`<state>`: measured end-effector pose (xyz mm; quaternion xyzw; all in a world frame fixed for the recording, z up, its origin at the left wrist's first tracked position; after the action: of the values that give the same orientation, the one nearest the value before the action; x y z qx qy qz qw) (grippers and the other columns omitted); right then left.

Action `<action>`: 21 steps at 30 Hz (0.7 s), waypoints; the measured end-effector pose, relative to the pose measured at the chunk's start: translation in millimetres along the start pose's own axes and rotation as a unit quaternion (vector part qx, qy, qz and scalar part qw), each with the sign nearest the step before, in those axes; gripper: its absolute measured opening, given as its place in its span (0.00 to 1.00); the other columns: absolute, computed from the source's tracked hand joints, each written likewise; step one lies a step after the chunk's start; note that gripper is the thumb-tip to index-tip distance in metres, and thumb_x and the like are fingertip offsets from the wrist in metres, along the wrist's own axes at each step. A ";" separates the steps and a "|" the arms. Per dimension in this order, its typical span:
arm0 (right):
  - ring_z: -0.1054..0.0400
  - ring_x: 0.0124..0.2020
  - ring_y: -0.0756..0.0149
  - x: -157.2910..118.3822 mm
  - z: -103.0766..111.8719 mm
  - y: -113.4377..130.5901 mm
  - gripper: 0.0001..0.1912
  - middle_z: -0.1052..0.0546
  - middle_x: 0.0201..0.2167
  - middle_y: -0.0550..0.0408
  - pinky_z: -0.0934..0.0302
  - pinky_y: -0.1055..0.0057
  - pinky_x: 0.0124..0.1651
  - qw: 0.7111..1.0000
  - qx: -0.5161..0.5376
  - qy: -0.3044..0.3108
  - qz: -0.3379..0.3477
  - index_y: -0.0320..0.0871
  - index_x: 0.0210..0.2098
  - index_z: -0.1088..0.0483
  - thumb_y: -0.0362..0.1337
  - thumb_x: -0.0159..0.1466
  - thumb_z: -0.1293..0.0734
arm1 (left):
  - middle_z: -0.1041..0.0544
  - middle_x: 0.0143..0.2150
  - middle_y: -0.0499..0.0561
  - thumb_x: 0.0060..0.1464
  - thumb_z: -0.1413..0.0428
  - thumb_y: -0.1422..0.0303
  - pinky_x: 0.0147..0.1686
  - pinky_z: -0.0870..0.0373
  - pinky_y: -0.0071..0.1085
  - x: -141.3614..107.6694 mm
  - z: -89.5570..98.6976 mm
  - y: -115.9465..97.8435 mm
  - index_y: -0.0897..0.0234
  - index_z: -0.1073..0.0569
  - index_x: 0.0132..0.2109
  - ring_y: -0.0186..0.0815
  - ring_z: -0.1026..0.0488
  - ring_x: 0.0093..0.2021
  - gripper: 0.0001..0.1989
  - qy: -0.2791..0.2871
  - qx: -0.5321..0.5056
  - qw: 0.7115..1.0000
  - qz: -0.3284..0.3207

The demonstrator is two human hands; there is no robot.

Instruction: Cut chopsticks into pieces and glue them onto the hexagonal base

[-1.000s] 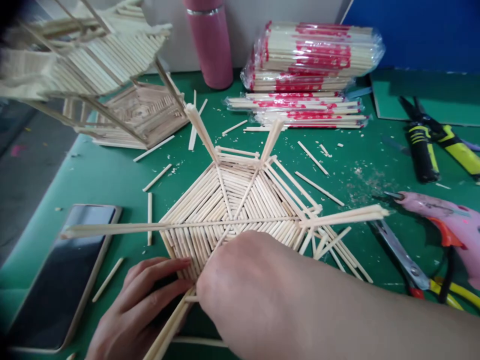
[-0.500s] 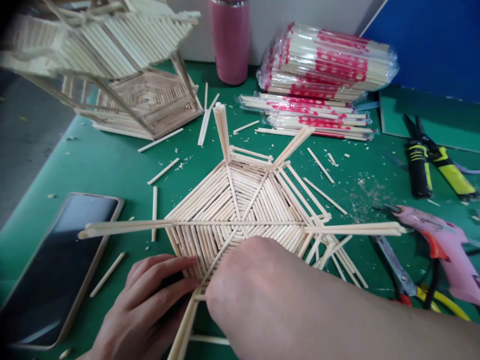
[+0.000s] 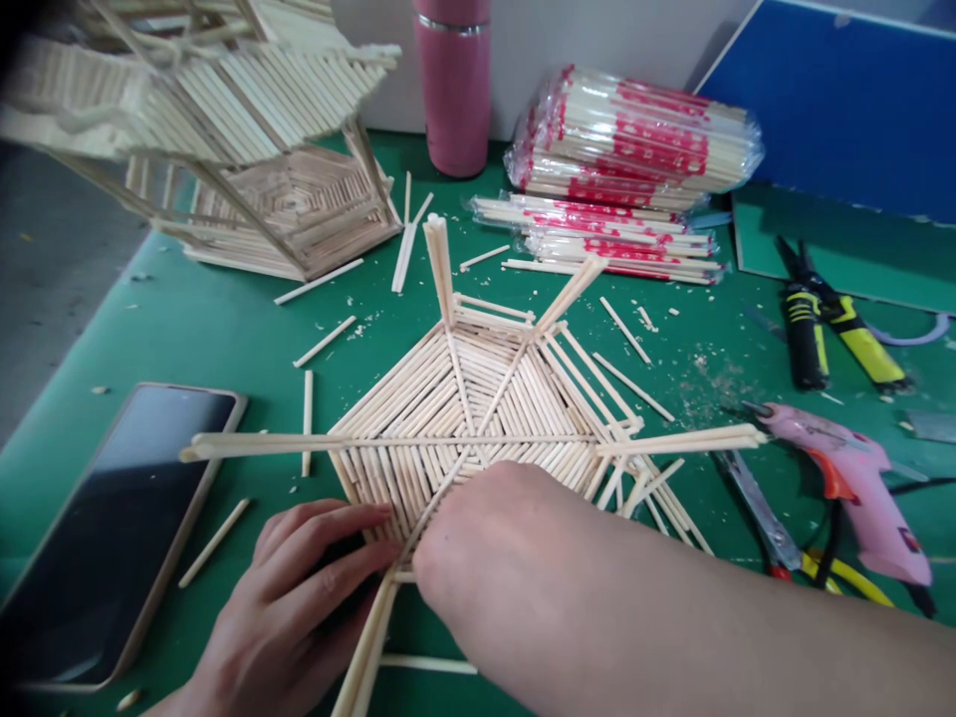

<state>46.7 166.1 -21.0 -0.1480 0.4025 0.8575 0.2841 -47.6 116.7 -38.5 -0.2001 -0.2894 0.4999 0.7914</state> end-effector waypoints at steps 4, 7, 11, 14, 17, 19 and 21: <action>0.33 0.23 0.67 1.9 6.5 -0.6 0.08 0.27 0.18 0.56 0.47 0.73 0.25 0.997 -0.062 0.052 -0.002 0.42 0.19 0.28 0.25 0.51 0.34 | 0.30 0.44 0.54 0.48 0.46 0.80 0.41 0.39 0.40 1.1 -1.3 1.2 0.63 0.31 0.43 0.41 0.36 0.43 0.14 -0.004 -0.009 1.000 0.008; 0.33 0.24 0.67 -2.8 16.3 -3.6 0.07 0.25 0.22 0.54 0.48 0.74 0.25 0.994 -0.086 0.066 -0.016 0.41 0.24 0.27 0.27 0.54 0.36 | 0.30 0.44 0.54 0.48 0.46 0.80 0.41 0.39 0.40 2.0 -2.0 0.9 0.62 0.31 0.43 0.41 0.36 0.43 0.15 -0.001 -0.008 1.000 0.008; 0.37 0.22 0.71 -5.1 22.5 -8.1 0.09 0.26 0.23 0.56 0.52 0.75 0.22 0.995 -0.074 0.068 -0.006 0.41 0.26 0.29 0.31 0.58 0.40 | 0.30 0.43 0.54 0.49 0.47 0.79 0.39 0.39 0.39 2.5 -1.5 -0.9 0.63 0.32 0.44 0.40 0.34 0.42 0.14 0.005 -0.003 1.000 -0.002; 0.41 0.19 0.74 -3.0 19.5 -9.8 0.10 0.30 0.20 0.59 0.54 0.76 0.20 0.995 -0.044 0.086 0.013 0.41 0.24 0.30 0.32 0.58 0.41 | 0.30 0.42 0.54 0.51 0.49 0.78 0.38 0.39 0.39 2.1 -0.5 -1.0 0.62 0.32 0.44 0.41 0.33 0.41 0.13 0.005 0.002 1.000 -0.004; 0.44 0.16 0.76 0.9 12.7 -10.1 0.07 0.34 0.17 0.62 0.56 0.77 0.18 0.993 -0.018 0.114 0.023 0.41 0.24 0.31 0.32 0.55 0.39 | 0.29 0.42 0.54 0.50 0.47 0.77 0.37 0.38 0.39 2.0 0.2 -1.2 0.62 0.31 0.43 0.41 0.32 0.41 0.12 0.002 0.012 1.000 -0.010; 0.45 0.16 0.77 3.5 8.9 -9.0 0.05 0.35 0.16 0.63 0.56 0.77 0.17 0.992 -0.007 0.121 0.032 0.40 0.24 0.31 0.30 0.54 0.38 | 0.29 0.41 0.54 0.48 0.45 0.76 0.37 0.37 0.39 2.7 0.7 -1.8 0.63 0.31 0.42 0.41 0.31 0.40 0.12 -0.005 0.020 1.000 -0.016; 0.46 0.16 0.78 5.0 6.4 -6.8 0.06 0.35 0.16 0.64 0.56 0.78 0.18 0.992 0.001 0.116 0.045 0.39 0.24 0.31 0.27 0.53 0.39 | 0.28 0.41 0.54 0.47 0.44 0.76 0.37 0.37 0.38 3.7 0.8 -2.2 0.63 0.30 0.41 0.41 0.30 0.40 0.12 -0.009 0.030 0.999 -0.019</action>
<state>46.6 176.5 -23.5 -0.2274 0.4399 0.8463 0.1965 -45.4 119.2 -35.7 -0.1662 -0.2850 0.4952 0.8037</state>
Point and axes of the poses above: each hand's wrist, its own x-axis towards the middle knuckle, its own z-axis out of the back of the hand, y = z × x, the point moved 7 cm from there along x, towards the middle knuckle
